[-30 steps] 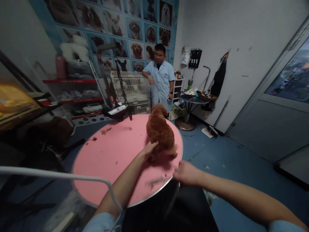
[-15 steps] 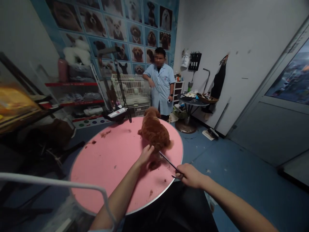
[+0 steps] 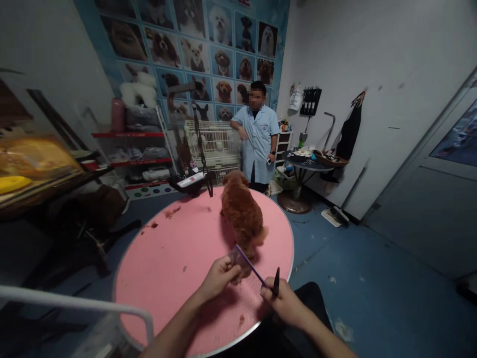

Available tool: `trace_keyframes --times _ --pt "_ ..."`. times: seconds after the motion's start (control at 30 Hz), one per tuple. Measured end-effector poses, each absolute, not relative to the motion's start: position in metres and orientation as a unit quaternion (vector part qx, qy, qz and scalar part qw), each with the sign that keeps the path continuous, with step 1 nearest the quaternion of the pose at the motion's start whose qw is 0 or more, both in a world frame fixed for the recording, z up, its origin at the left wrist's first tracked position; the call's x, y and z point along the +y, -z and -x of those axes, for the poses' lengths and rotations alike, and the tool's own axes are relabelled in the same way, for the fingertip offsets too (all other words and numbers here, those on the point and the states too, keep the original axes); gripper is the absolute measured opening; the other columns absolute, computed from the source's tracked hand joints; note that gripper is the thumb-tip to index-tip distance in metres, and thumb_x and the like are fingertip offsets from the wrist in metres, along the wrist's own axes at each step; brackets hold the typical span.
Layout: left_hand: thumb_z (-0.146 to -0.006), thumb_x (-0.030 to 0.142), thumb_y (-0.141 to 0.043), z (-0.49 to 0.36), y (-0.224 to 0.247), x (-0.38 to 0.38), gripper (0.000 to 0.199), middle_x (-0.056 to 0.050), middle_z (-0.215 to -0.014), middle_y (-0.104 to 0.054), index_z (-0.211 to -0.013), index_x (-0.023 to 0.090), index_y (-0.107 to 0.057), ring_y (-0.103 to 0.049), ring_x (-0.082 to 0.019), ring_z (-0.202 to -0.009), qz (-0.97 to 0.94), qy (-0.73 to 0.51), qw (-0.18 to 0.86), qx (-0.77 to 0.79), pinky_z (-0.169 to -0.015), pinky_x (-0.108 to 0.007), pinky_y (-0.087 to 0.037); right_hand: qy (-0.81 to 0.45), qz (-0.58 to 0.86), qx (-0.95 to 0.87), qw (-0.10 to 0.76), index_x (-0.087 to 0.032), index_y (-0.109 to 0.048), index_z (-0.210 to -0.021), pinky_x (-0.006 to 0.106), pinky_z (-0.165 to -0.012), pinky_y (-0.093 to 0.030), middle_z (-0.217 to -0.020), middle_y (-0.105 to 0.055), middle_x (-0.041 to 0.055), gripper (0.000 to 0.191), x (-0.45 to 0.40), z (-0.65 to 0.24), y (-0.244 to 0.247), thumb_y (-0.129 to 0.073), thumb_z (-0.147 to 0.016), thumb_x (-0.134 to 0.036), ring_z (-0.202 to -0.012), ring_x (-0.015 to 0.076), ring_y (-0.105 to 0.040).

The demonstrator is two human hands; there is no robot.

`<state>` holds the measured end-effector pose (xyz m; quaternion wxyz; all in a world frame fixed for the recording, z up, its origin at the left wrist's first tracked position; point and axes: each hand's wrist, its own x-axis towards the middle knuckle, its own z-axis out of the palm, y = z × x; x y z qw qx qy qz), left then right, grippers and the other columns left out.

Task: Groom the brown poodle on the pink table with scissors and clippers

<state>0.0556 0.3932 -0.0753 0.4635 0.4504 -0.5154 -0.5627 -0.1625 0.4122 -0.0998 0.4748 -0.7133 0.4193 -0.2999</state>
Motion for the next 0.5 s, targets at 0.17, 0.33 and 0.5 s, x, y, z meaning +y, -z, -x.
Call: trace_keyframes --times 0.17,0.33,0.5 --pt "-0.070 0.039 -0.054 -0.179 0.072 0.376 0.028 -0.017 -0.087 -0.066 -0.079 0.014 -0.064 -0.060 -0.033 -0.090 -0.694 0.186 0.307 -0.624 -0.085 -0.047 -0.043 0.179 0.777 0.448 0.405 -0.019 -0.050 -0.065 0.022 -0.060 -0.033 -0.066 -0.057 -0.0019 0.009 0.430 0.187 0.109 -0.052 -0.073 -0.019 -0.063 0.0125 -0.050" --pt "-0.079 0.043 -0.045 -0.192 0.071 0.310 0.041 -0.017 -0.118 -0.064 -0.097 0.013 -0.068 -0.052 -0.031 -0.118 -0.672 0.223 0.375 -0.599 -0.106 -0.046 -0.033 0.079 0.704 0.664 0.239 -0.019 -0.063 -0.077 0.029 -0.068 -0.040 -0.082 -0.070 0.0097 0.017 0.407 0.253 0.116 -0.046 -0.078 -0.020 -0.078 0.0224 -0.063" --pt "-0.078 0.053 -0.059 -0.091 0.096 0.268 0.043 -0.013 -0.085 -0.071 -0.090 0.013 -0.068 -0.064 -0.028 -0.089 -0.471 0.613 0.423 -0.473 -0.077 -0.037 -0.051 0.238 0.638 0.671 0.295 -0.020 -0.060 -0.082 0.029 -0.073 -0.045 -0.084 -0.068 0.0083 0.026 0.418 0.282 0.143 -0.042 -0.084 -0.039 -0.080 0.0225 -0.063"
